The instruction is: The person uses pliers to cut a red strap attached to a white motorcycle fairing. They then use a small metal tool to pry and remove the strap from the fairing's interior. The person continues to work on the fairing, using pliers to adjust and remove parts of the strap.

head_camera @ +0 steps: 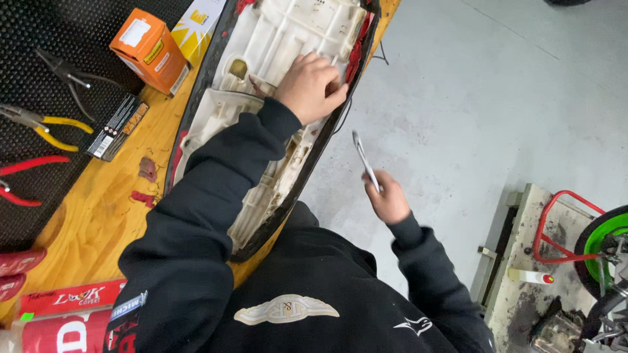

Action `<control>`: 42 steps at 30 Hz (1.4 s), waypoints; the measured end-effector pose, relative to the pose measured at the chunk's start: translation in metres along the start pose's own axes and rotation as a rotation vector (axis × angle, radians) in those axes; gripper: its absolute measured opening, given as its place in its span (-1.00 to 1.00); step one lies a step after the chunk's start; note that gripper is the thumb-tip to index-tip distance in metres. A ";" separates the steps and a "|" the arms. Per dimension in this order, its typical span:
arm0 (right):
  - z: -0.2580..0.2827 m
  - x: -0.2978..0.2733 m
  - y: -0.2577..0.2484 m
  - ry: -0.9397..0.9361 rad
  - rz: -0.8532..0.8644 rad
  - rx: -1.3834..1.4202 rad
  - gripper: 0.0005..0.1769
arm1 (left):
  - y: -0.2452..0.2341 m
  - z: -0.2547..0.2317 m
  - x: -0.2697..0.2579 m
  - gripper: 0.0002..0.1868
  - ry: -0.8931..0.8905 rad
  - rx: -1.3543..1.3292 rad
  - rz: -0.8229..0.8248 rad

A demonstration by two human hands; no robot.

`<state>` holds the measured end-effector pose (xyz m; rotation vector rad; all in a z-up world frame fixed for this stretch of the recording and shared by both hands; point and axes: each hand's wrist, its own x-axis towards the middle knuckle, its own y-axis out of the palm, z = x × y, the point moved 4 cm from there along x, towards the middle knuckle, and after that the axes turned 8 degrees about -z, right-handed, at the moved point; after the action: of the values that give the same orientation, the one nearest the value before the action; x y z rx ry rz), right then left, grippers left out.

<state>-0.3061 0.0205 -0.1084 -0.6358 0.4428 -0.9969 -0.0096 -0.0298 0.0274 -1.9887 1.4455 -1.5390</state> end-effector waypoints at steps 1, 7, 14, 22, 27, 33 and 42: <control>0.006 0.010 0.005 -0.047 -0.070 0.014 -0.67 | -0.004 -0.003 -0.001 -0.59 0.029 0.000 -0.028; 0.018 0.082 0.047 -0.456 -0.360 -0.240 -0.74 | -0.062 -0.034 -0.023 -0.83 0.197 0.067 -0.334; 0.022 0.115 0.073 -0.573 -0.256 -0.318 -0.79 | -0.180 -0.078 -0.159 -0.75 -0.362 0.041 -0.296; 0.021 0.138 0.093 -0.577 -0.334 -0.470 -0.74 | -0.168 -0.062 -0.356 -0.33 -1.444 0.487 0.540; 0.080 0.116 0.096 -0.792 -0.404 -0.560 -0.77 | -0.143 -0.074 -0.390 -0.50 -1.354 0.370 0.777; 0.123 0.088 0.094 -0.812 -0.515 -0.584 -0.75 | -0.123 -0.070 -0.414 -0.69 -1.104 0.382 0.900; 0.077 0.058 0.060 -0.553 -0.380 0.005 -0.95 | -0.149 -0.127 -0.261 -0.76 -0.484 0.088 0.345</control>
<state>-0.1932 0.0149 -0.0957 -0.9763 -0.1760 -1.1226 -0.0225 0.2961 0.0267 -1.7765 1.3891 -0.8850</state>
